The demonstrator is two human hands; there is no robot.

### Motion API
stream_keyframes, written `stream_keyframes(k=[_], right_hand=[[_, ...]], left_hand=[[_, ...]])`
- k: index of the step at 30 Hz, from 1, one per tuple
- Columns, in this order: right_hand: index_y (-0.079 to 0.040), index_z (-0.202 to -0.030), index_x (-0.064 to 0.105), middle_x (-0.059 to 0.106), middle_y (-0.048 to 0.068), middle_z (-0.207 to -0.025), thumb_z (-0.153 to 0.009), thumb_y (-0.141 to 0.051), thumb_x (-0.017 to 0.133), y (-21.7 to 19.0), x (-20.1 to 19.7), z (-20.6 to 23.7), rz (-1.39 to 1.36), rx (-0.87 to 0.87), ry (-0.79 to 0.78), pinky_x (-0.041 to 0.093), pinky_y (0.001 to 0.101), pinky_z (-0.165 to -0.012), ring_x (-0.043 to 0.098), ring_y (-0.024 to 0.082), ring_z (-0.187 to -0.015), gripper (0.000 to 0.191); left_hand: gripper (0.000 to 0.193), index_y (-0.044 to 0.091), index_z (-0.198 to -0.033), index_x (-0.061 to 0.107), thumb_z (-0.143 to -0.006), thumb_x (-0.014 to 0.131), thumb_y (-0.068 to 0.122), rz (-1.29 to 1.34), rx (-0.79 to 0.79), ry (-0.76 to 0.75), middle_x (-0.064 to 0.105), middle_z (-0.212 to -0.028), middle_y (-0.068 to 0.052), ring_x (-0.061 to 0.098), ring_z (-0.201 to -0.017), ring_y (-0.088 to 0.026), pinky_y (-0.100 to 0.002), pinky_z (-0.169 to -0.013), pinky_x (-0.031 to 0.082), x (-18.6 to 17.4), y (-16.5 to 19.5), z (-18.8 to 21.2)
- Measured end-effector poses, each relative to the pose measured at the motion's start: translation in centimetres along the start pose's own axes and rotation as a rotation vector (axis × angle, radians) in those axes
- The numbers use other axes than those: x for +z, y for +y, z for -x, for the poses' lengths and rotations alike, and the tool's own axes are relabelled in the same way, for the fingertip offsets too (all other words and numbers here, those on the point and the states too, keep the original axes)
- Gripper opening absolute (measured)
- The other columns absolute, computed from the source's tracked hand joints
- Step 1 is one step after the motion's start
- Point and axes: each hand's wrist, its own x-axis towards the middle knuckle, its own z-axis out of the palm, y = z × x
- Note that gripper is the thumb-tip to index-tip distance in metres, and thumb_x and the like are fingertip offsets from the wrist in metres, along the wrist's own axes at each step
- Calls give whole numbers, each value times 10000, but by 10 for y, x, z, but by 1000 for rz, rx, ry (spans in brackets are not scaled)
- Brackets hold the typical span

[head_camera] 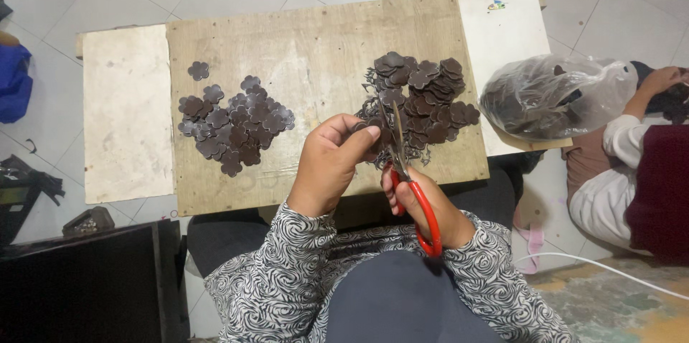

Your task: The person uses red-handled scissors to trim the edges of dark brown flower-shaped leather pieces, holding each piece in the left hand and cutting with the right. Trimmed pieces are placed into a pile on the wooden table while scraps accumulate nearby.

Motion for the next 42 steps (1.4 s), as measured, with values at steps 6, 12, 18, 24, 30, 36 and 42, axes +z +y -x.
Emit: stream_keyframes(k=[6,12,18,24,30,36,42], right_hand=[[-54,-1074,545,499,10,-907,-1023,-591,481,0,2,0,-36,-1,10,469,240,-703,489,92,-789,544],[-54,-1030,543,494,3,-865,-1032,-566,471,0,1,-1,-18,35,25,466,236,-666,491,89,-745,517],[-45,-1084,537,490,12,-904,-1058,-524,460,4,-1,-2,-51,-3,50,470,240,-704,487,90,-788,486],[-37,-1134,547,531,42,-1000,-1042,-533,454,7,-5,-2,49,22,-23,513,259,-774,531,105,-873,513],[-28,-1161,543,540,51,-1027,-1026,-573,467,3,-5,0,30,31,-104,507,273,-796,540,117,-895,567],[-39,-1159,541,540,34,-1024,-1022,-561,463,-5,-6,1,79,47,-122,499,261,-780,526,102,-877,545],[-50,-1112,546,510,-1,-913,-1021,-565,468,-10,-6,-1,118,60,-135,487,242,-737,497,82,-812,529]], left_hand=[[124,-10,-949,669,-955,694,112,-33,4,10,724,-871,-57,663,-768,-99,-252,-719,560,1,-1,1],[126,-7,-946,670,-964,681,118,-29,-5,9,732,-888,-65,682,-777,-101,-259,-725,578,2,3,1],[156,27,-1103,657,-967,658,104,-43,-6,22,709,-954,-36,675,-820,-85,-243,-697,553,5,6,0],[298,-25,-1241,627,-949,659,20,-45,52,-48,702,-1015,-19,630,-892,-55,-215,-797,533,2,7,1],[334,-26,-1207,533,-914,692,-7,-49,25,-56,708,-957,-56,660,-838,-73,-218,-753,554,-3,11,4],[357,-20,-1171,535,-877,734,10,-171,-12,-26,698,-879,-44,642,-736,-45,-184,-636,513,-5,14,7],[358,-16,-1150,530,-863,743,13,-217,-10,-19,678,-827,-23,626,-701,-37,-174,-601,487,-6,18,8]])
